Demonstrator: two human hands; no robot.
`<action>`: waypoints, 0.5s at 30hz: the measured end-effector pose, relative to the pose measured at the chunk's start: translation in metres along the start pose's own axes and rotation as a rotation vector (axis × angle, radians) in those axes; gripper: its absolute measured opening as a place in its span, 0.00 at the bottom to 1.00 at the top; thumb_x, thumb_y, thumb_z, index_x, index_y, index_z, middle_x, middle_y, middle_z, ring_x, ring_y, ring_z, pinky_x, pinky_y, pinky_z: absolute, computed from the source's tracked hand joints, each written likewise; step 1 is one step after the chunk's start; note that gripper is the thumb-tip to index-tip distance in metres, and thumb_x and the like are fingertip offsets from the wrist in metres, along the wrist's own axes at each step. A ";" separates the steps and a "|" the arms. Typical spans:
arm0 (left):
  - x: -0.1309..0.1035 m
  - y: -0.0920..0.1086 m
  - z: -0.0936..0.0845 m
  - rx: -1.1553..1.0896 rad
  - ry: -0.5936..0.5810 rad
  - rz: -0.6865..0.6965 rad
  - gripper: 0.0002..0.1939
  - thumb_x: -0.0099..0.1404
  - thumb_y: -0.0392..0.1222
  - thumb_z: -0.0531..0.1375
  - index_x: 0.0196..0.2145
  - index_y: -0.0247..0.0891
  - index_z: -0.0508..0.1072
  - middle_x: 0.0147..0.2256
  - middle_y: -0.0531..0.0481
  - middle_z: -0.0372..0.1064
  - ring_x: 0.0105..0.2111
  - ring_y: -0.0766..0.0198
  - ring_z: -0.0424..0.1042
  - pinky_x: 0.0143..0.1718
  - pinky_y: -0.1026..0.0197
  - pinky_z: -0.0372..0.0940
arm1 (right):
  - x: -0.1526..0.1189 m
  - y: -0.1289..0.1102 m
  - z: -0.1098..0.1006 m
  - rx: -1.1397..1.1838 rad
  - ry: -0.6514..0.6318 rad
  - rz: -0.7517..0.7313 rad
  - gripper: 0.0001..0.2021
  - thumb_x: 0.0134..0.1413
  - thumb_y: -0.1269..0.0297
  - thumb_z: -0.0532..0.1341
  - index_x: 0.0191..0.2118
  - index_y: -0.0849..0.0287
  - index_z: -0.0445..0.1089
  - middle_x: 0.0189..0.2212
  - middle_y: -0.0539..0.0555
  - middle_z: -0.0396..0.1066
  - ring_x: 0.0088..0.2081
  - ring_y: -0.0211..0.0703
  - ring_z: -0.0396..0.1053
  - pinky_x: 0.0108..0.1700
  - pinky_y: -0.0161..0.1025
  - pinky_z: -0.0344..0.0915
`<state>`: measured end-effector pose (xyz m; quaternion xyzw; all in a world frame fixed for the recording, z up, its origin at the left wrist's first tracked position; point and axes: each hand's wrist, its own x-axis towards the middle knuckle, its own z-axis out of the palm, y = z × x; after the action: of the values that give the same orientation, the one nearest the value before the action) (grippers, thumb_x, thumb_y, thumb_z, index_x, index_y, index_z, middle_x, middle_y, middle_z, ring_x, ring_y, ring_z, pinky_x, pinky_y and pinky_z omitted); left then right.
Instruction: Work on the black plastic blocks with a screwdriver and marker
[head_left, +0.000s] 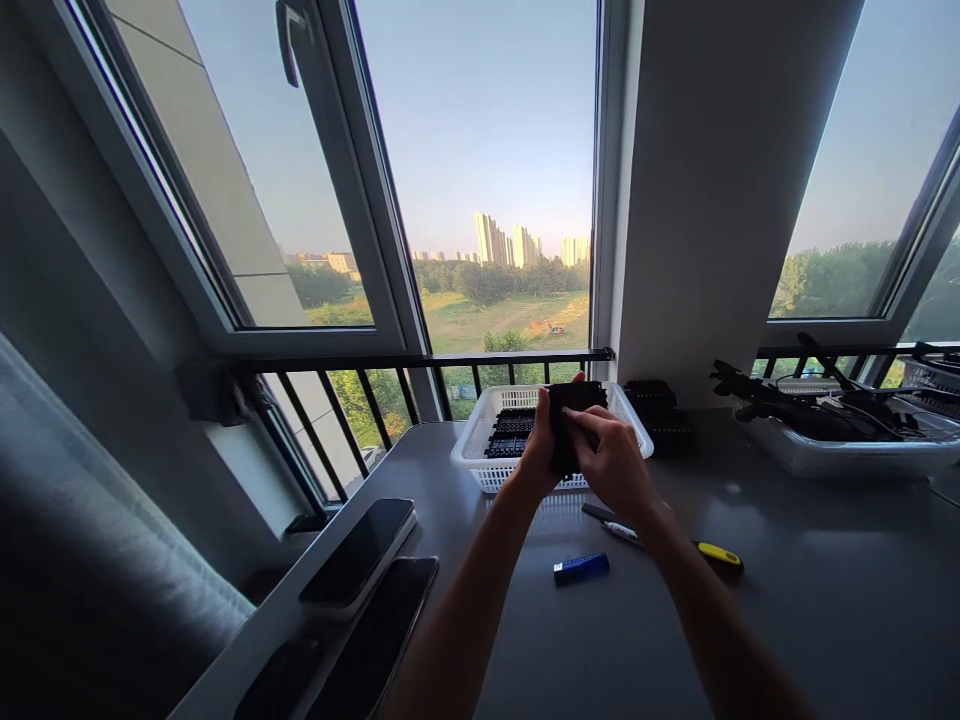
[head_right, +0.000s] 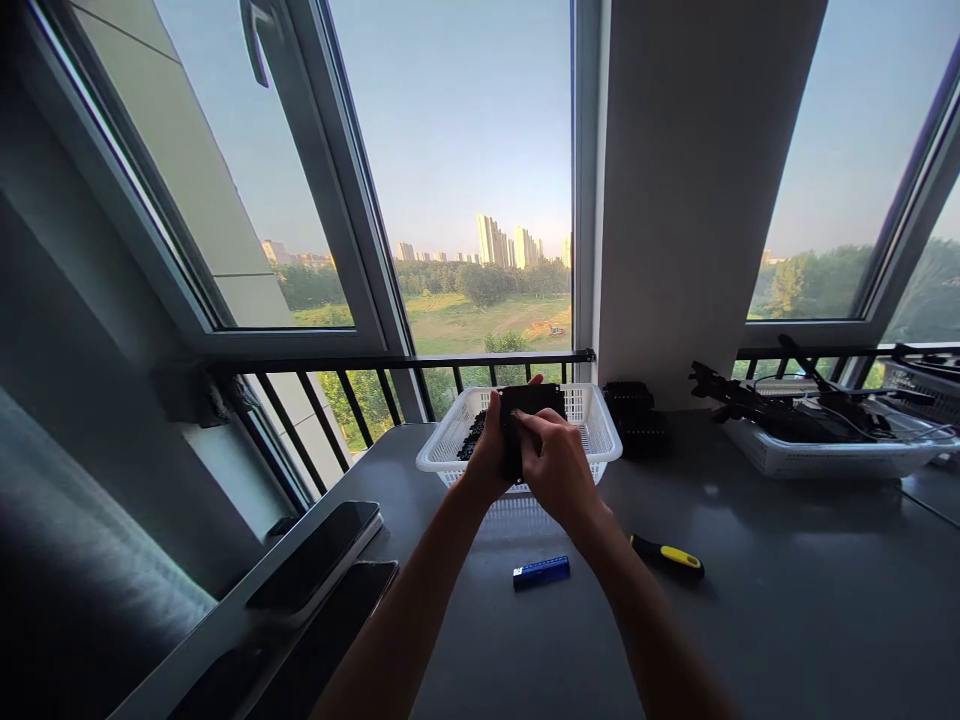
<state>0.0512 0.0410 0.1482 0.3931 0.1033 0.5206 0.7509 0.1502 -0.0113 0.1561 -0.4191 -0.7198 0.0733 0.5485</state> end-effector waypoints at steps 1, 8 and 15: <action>0.000 0.003 0.000 -0.001 0.028 0.025 0.33 0.66 0.62 0.49 0.61 0.40 0.63 0.43 0.43 0.75 0.41 0.57 0.75 0.48 0.55 0.67 | -0.001 -0.001 0.001 0.016 -0.041 0.003 0.15 0.59 0.72 0.55 0.47 0.57 0.75 0.34 0.53 0.72 0.35 0.40 0.71 0.38 0.34 0.66; -0.002 0.026 -0.004 0.024 0.162 0.139 0.31 0.67 0.61 0.46 0.60 0.41 0.64 0.39 0.44 0.76 0.32 0.62 0.75 0.39 0.58 0.71 | -0.006 -0.013 -0.001 0.111 -0.312 0.022 0.15 0.57 0.76 0.56 0.42 0.59 0.78 0.31 0.53 0.72 0.29 0.35 0.68 0.30 0.31 0.61; -0.005 0.038 -0.011 0.012 0.178 0.143 0.30 0.68 0.61 0.46 0.60 0.44 0.63 0.40 0.45 0.76 0.33 0.61 0.76 0.40 0.57 0.71 | -0.011 -0.027 -0.012 0.122 -0.391 0.035 0.14 0.51 0.76 0.57 0.36 0.55 0.79 0.31 0.50 0.75 0.31 0.37 0.71 0.33 0.33 0.65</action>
<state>0.0162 0.0479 0.1664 0.3560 0.1444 0.6051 0.6974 0.1467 -0.0405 0.1676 -0.3753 -0.7994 0.2063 0.4213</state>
